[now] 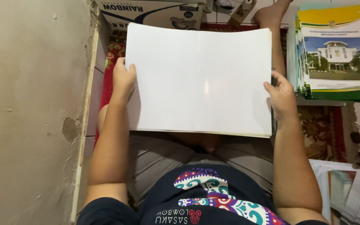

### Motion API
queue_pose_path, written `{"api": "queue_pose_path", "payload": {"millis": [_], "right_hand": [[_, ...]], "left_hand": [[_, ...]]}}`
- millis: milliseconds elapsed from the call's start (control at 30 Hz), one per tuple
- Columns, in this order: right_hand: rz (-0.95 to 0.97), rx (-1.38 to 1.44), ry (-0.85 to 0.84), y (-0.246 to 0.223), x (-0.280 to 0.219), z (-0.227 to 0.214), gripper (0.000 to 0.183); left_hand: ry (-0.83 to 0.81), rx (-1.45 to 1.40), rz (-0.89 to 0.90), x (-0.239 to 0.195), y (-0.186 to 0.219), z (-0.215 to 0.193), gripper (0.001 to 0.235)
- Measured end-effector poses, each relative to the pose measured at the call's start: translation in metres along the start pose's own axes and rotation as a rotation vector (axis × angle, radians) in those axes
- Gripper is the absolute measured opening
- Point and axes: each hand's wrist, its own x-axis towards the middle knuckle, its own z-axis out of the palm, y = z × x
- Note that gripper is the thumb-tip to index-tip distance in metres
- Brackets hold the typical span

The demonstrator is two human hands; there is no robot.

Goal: Flipping through the pages of a brochure and smoothing them down to inspect or prepare them

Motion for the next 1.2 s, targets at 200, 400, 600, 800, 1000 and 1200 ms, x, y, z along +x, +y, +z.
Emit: {"api": "queue_pose_path", "payload": {"millis": [200, 400, 600, 800, 1000, 1200], "right_hand": [[0.103, 0.1, 0.044, 0.012, 0.003, -0.001, 0.048], [0.082, -0.062, 0.058, -0.056, -0.054, 0.033, 0.051], [-0.143, -0.128, 0.073, -0.13, -0.076, 0.047, 0.05], [-0.292, 0.053, 0.264, -0.09, -0.033, 0.013, 0.048], [-0.393, 0.387, 0.159, -0.062, -0.04, -0.035, 0.041], [-0.367, 0.098, 0.318, -0.052, -0.043, -0.041, 0.051]], "left_hand": [[-0.041, -0.045, -0.03, -0.017, 0.038, -0.021, 0.038], [-0.132, -0.292, -0.32, -0.008, 0.005, -0.026, 0.042], [-0.108, -0.431, -0.118, -0.013, 0.065, -0.073, 0.016], [-0.107, -0.624, 0.214, -0.046, 0.137, -0.123, 0.036], [0.137, -0.718, 0.412, -0.078, 0.141, -0.116, 0.022], [0.212, -0.743, 0.274, -0.072, 0.068, -0.074, 0.094]]}}
